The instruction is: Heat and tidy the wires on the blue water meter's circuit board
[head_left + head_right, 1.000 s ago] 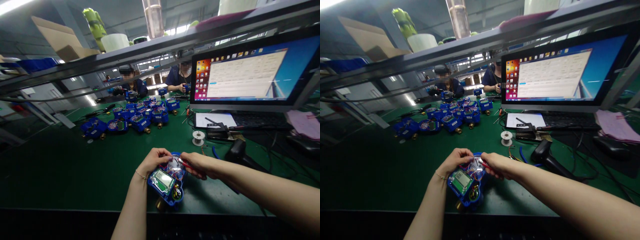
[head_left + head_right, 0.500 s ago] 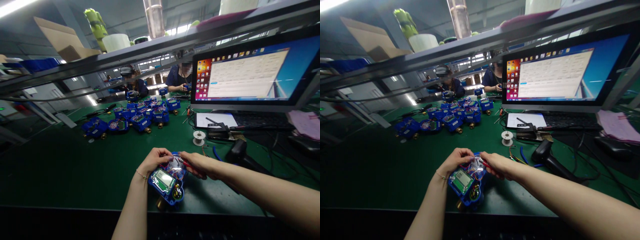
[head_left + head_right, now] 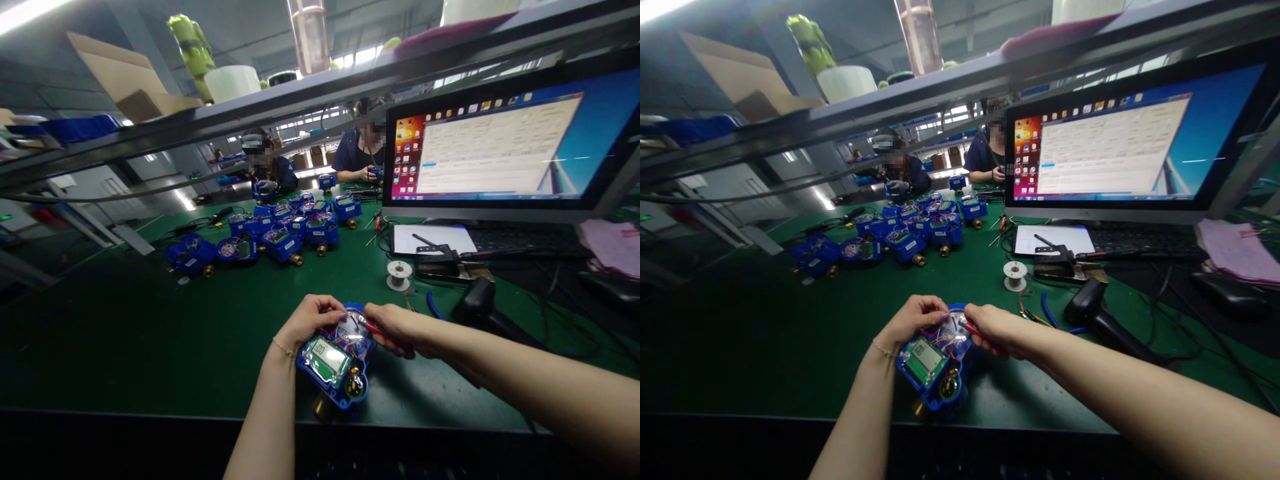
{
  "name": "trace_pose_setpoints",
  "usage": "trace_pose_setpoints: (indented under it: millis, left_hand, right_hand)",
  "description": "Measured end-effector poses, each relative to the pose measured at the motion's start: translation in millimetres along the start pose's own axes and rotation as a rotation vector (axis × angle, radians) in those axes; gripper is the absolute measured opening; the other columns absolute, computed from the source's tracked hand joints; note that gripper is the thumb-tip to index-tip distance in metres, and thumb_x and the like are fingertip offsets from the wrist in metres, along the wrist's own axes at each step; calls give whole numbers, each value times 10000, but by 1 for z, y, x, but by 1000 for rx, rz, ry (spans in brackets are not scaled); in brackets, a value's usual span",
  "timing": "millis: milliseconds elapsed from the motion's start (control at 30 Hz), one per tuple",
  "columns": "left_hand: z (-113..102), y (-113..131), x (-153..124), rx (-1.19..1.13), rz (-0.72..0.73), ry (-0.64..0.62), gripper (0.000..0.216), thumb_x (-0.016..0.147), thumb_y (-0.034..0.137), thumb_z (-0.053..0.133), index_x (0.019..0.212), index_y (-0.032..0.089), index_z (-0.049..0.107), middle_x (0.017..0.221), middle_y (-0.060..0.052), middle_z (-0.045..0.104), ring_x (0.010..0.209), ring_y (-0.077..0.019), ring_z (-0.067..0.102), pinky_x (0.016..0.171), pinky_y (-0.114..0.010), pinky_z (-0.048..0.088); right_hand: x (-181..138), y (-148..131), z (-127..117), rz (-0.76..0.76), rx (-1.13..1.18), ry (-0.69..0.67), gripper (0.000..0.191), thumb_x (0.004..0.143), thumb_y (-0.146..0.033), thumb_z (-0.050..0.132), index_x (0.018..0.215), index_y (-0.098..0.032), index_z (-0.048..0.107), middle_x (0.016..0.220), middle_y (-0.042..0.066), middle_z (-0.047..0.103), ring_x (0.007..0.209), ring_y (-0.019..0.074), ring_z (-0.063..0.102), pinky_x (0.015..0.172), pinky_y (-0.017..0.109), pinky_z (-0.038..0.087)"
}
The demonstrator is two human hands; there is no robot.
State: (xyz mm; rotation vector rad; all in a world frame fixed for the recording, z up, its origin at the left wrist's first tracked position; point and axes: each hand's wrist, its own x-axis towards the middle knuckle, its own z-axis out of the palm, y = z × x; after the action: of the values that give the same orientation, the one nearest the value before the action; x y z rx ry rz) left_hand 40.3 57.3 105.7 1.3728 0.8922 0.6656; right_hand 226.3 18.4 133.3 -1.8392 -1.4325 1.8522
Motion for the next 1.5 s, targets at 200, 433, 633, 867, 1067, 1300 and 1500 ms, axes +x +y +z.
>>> trace_pose_setpoints:
  millis: [200, 433, 633, 867, 1067, 1300, 1500]
  left_hand:
    - [1, 2, -1, -5, 0, -2, 379, 536, 376, 793, 713, 81, 635, 643, -48, 579, 550, -97, 475, 514, -188, 342]
    - [-2, -2, -1, -27, 2, -3, 372, 549, 367, 790, 724, 80, 632, 674, -58, 597, 581, -106, 500, 542, -190, 362]
    - [-2, -2, -1, -31, 7, 10, 389, 544, 375, 791, 721, 70, 625, 678, -68, 602, 580, -107, 499, 538, -191, 359]
    - [-1, -2, 0, -23, 6, 17, 385, 537, 378, 792, 713, 78, 627, 662, -57, 598, 560, -100, 489, 521, -191, 345]
    - [1, -1, -1, -32, 9, 21, 384, 527, 382, 796, 703, 84, 628, 661, -51, 597, 570, -100, 495, 541, -192, 357]
    - [2, 1, -2, -35, 9, 22, 377, 531, 372, 796, 704, 83, 627, 649, -44, 590, 567, -98, 493, 543, -191, 362]
    - [1, -1, -2, -40, 8, 13, 370, 541, 365, 793, 716, 84, 629, 664, -51, 595, 571, -103, 502, 535, -188, 363]
  right_hand:
    - [-2, 0, 0, 2, 0, 8, 424, 814, -393, 260, 484, -173, 411, 381, -35, 349, 256, 64, 294, 286, 200, 171]
    - [5, 12, -3, -119, -5, -29, 540, 820, -542, 241, 462, -176, 411, 381, -36, 360, 272, 57, 301, 290, 198, 195]
    - [3, 18, 0, -124, -61, -25, 530, 826, -480, 260, 419, -174, 404, 355, -30, 349, 256, 57, 284, 289, 203, 184]
    - [0, 19, 3, -149, 1, 13, 484, 837, -410, 253, 436, -176, 392, 358, -38, 350, 267, 50, 273, 298, 191, 186]
    - [-3, 17, 8, -157, 13, 16, 549, 843, -470, 240, 406, -175, 394, 333, -33, 333, 252, 53, 270, 293, 195, 175]
    - [-1, 19, 9, -155, 51, 13, 535, 830, -470, 254, 403, -176, 385, 336, -38, 331, 249, 49, 261, 288, 191, 162]
    - [-1, 20, 9, -162, 44, 15, 548, 822, -521, 255, 418, -177, 390, 341, -36, 335, 250, 49, 274, 284, 190, 168]
